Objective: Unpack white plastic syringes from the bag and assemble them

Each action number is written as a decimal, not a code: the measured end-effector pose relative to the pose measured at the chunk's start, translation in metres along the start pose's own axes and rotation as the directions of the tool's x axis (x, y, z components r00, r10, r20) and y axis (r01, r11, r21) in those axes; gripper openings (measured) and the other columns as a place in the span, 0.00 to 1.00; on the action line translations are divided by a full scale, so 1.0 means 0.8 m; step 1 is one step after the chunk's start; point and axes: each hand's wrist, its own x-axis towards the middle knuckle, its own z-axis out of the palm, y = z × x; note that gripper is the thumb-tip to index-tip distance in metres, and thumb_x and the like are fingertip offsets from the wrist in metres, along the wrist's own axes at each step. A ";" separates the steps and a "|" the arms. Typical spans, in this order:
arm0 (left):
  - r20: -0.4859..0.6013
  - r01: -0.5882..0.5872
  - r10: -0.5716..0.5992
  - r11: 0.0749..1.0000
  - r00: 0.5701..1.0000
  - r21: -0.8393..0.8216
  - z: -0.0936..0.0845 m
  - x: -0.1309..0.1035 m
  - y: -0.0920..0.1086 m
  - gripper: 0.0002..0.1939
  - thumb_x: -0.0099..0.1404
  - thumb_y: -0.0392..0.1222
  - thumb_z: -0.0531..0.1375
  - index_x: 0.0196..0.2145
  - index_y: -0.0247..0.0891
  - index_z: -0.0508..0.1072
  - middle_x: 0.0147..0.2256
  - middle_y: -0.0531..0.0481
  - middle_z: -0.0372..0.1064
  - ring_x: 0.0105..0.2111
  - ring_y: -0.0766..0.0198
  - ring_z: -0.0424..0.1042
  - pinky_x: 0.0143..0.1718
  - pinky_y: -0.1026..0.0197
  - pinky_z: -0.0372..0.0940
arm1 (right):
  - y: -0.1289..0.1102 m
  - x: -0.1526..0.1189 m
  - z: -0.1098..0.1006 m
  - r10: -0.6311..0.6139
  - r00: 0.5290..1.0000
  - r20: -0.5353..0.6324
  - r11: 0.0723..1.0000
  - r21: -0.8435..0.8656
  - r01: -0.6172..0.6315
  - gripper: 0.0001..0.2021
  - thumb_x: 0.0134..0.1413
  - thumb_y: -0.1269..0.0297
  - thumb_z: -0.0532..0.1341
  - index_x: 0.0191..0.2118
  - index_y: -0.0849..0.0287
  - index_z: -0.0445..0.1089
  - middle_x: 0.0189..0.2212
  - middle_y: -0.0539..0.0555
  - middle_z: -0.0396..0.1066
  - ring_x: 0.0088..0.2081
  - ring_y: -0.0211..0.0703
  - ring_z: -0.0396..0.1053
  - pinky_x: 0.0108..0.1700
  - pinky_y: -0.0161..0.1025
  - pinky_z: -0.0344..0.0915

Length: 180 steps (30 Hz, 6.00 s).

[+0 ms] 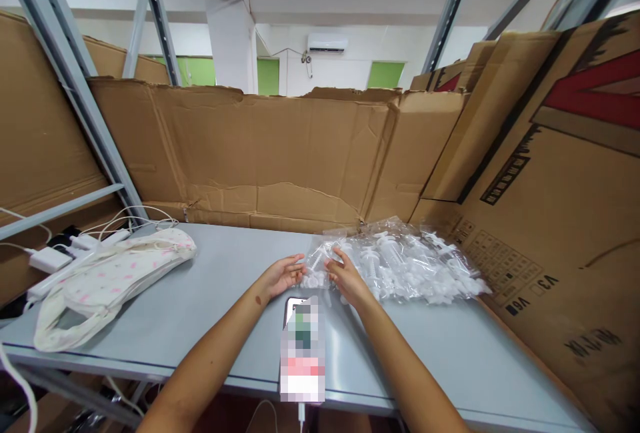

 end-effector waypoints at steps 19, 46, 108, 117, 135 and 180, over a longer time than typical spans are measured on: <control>-0.066 -0.274 0.299 0.927 0.952 0.258 0.002 -0.010 0.010 0.20 0.56 0.43 0.63 0.45 0.37 0.67 0.44 0.42 0.68 0.26 0.73 0.67 0.29 0.68 0.62 | -0.026 -0.002 -0.014 -0.218 0.959 0.182 0.974 0.105 0.201 0.31 0.35 0.61 0.68 0.52 0.51 0.65 0.60 0.58 0.57 0.54 0.55 0.63 0.45 0.45 0.66; -0.243 -0.312 0.262 0.929 0.934 -0.199 0.010 -0.022 0.039 0.12 0.64 0.38 0.54 0.46 0.41 0.63 0.34 0.49 0.68 0.34 0.62 0.73 0.46 0.48 0.66 | -0.040 0.003 -0.033 -0.167 0.986 0.001 0.939 0.304 0.158 0.21 0.45 0.49 0.63 0.45 0.53 0.64 0.45 0.57 0.70 0.50 0.51 0.68 0.53 0.51 0.64; -0.377 -0.436 0.414 0.899 0.829 0.028 -0.015 -0.016 0.047 0.07 0.51 0.37 0.59 0.28 0.37 0.63 0.29 0.51 0.66 0.29 0.68 0.68 0.34 0.63 0.61 | -0.050 -0.004 -0.044 -0.011 0.996 0.088 0.958 0.286 -0.015 0.20 0.43 0.62 0.66 0.46 0.53 0.68 0.38 0.51 0.73 0.33 0.42 0.74 0.28 0.36 0.72; 0.307 -0.408 0.811 -0.094 0.497 0.908 -0.007 -0.037 0.051 0.17 0.55 0.40 0.59 0.43 0.41 0.67 0.32 0.50 0.66 0.35 0.62 0.66 0.44 0.56 0.58 | -0.048 -0.009 -0.038 0.047 0.986 0.158 0.970 0.230 -0.083 0.19 0.42 0.62 0.66 0.44 0.53 0.67 0.37 0.52 0.74 0.31 0.42 0.74 0.27 0.35 0.71; -0.246 -0.466 0.760 0.584 0.601 0.665 -0.036 -0.021 0.068 0.11 0.54 0.48 0.58 0.28 0.37 0.64 0.22 0.55 0.58 0.21 0.71 0.59 0.24 0.67 0.58 | -0.050 -0.007 -0.048 0.063 0.973 0.220 0.950 0.287 -0.126 0.19 0.42 0.65 0.66 0.44 0.53 0.68 0.35 0.51 0.75 0.31 0.43 0.74 0.28 0.37 0.73; 0.206 -0.388 0.425 0.404 0.882 0.829 -0.002 -0.051 0.060 0.12 0.53 0.44 0.62 0.36 0.37 0.72 0.25 0.53 0.65 0.22 0.70 0.61 0.23 0.66 0.57 | -0.042 -0.007 -0.043 0.036 0.964 0.262 0.956 0.271 -0.109 0.21 0.41 0.64 0.68 0.45 0.51 0.68 0.33 0.48 0.74 0.27 0.38 0.72 0.23 0.34 0.71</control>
